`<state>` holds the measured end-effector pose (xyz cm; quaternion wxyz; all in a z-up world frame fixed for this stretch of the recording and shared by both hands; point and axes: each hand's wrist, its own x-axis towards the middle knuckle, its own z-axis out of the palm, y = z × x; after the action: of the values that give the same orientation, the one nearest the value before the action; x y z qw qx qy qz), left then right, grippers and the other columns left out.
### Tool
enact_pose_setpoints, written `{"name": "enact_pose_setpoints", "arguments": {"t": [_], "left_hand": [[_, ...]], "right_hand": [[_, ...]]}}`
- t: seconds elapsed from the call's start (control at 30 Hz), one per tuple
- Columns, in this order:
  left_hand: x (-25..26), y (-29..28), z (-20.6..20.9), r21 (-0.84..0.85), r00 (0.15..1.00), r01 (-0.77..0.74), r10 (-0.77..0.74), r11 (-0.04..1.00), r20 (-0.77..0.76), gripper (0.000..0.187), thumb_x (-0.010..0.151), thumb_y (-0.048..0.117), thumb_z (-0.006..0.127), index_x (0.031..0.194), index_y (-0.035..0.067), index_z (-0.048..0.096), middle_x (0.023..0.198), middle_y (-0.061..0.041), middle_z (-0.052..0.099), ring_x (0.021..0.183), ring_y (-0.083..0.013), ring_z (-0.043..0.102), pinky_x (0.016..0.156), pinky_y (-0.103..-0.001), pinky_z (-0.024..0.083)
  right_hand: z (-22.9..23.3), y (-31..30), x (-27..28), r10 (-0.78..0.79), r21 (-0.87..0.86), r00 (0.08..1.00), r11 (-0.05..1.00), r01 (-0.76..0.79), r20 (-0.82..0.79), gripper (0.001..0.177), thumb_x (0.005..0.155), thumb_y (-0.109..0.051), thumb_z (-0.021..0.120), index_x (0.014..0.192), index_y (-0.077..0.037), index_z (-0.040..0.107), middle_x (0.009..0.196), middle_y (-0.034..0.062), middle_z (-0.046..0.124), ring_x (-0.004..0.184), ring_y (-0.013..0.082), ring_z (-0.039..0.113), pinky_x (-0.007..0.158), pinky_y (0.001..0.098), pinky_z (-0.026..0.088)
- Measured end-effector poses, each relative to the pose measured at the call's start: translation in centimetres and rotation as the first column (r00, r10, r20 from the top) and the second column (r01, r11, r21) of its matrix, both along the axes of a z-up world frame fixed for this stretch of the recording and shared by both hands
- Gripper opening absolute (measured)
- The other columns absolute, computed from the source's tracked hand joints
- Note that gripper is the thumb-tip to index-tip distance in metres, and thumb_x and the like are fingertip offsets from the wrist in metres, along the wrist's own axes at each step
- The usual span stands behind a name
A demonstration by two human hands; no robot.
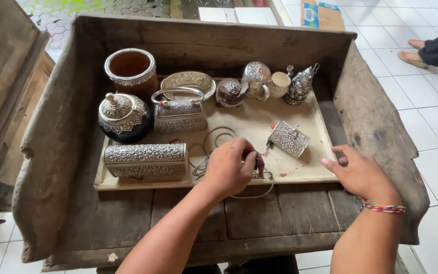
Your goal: Polishing various silver containers, boxes, and jewelry using a small cloth in a workshop setting.
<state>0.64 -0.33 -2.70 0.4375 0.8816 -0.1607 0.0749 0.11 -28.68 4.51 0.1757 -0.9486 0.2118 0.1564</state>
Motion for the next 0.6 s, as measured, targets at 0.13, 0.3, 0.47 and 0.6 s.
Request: {"name": "enact_pose_setpoints", "arguments": {"t": [0.13, 0.3, 0.47, 0.6], "left_hand": [[0.1, 0.2, 0.3, -0.001, 1.000, -0.027, 0.027, 1.000, 0.000, 0.017, 0.094, 0.024, 0.060, 0.088, 0.009, 0.064, 0.085, -0.008, 0.072, 0.079, -0.0296, 0.065, 0.067, -0.046, 0.049], [0.0, 0.5, 1.2, -0.029, 0.999, -0.018, 0.017, 0.999, -0.036, 0.018, 0.096, 0.022, 0.060, 0.084, 0.009, 0.064, 0.084, -0.007, 0.072, 0.080, -0.0254, 0.063, 0.072, -0.042, 0.049], [0.3, 0.6, 0.3, -0.141, 1.000, -0.027, 0.028, 0.990, 0.009, 0.010, 0.094, 0.016, 0.062, 0.091, 0.008, 0.068, 0.081, -0.009, 0.072, 0.080, -0.0291, 0.069, 0.073, -0.043, 0.053], [0.5, 0.9, -0.2, -0.226, 0.997, -0.052, 0.064, 0.973, 0.047, 0.010, 0.092, 0.012, 0.065, 0.099, 0.006, 0.070, 0.084, -0.015, 0.074, 0.087, -0.0381, 0.073, 0.078, -0.048, 0.057]], "right_hand": [[0.2, 0.3, -1.2, -0.061, 0.060, 0.998, 0.996, 0.060, 0.020, 0.055, 0.094, -0.045, 0.062, 0.143, -0.020, 0.057, 0.133, 0.0112, 0.070, 0.056, 0.0358, 0.077, 0.090, 0.0374, 0.051], [-2.1, -2.1, -2.3, -0.041, -0.027, 0.934, 0.998, 0.054, 0.354, 0.060, 0.091, -0.045, 0.065, 0.139, -0.008, 0.063, 0.111, 0.0113, 0.079, 0.101, 0.0273, 0.075, 0.101, 0.0417, 0.049], [0.0, 4.2, -2.0, 0.066, 0.183, 0.608, 0.923, -0.338, 0.791, 0.035, 0.096, -0.015, 0.072, 0.126, 0.003, 0.067, 0.110, 0.0150, 0.074, 0.102, 0.0261, 0.073, 0.083, 0.0397, 0.062], [2.3, 9.7, 0.3, 0.077, 0.361, 0.530, 0.649, -0.669, 0.844, 0.038, 0.090, -0.007, 0.073, 0.128, -0.005, 0.068, 0.124, 0.0131, 0.072, 0.124, 0.0273, 0.065, 0.105, 0.0519, 0.051]]}}
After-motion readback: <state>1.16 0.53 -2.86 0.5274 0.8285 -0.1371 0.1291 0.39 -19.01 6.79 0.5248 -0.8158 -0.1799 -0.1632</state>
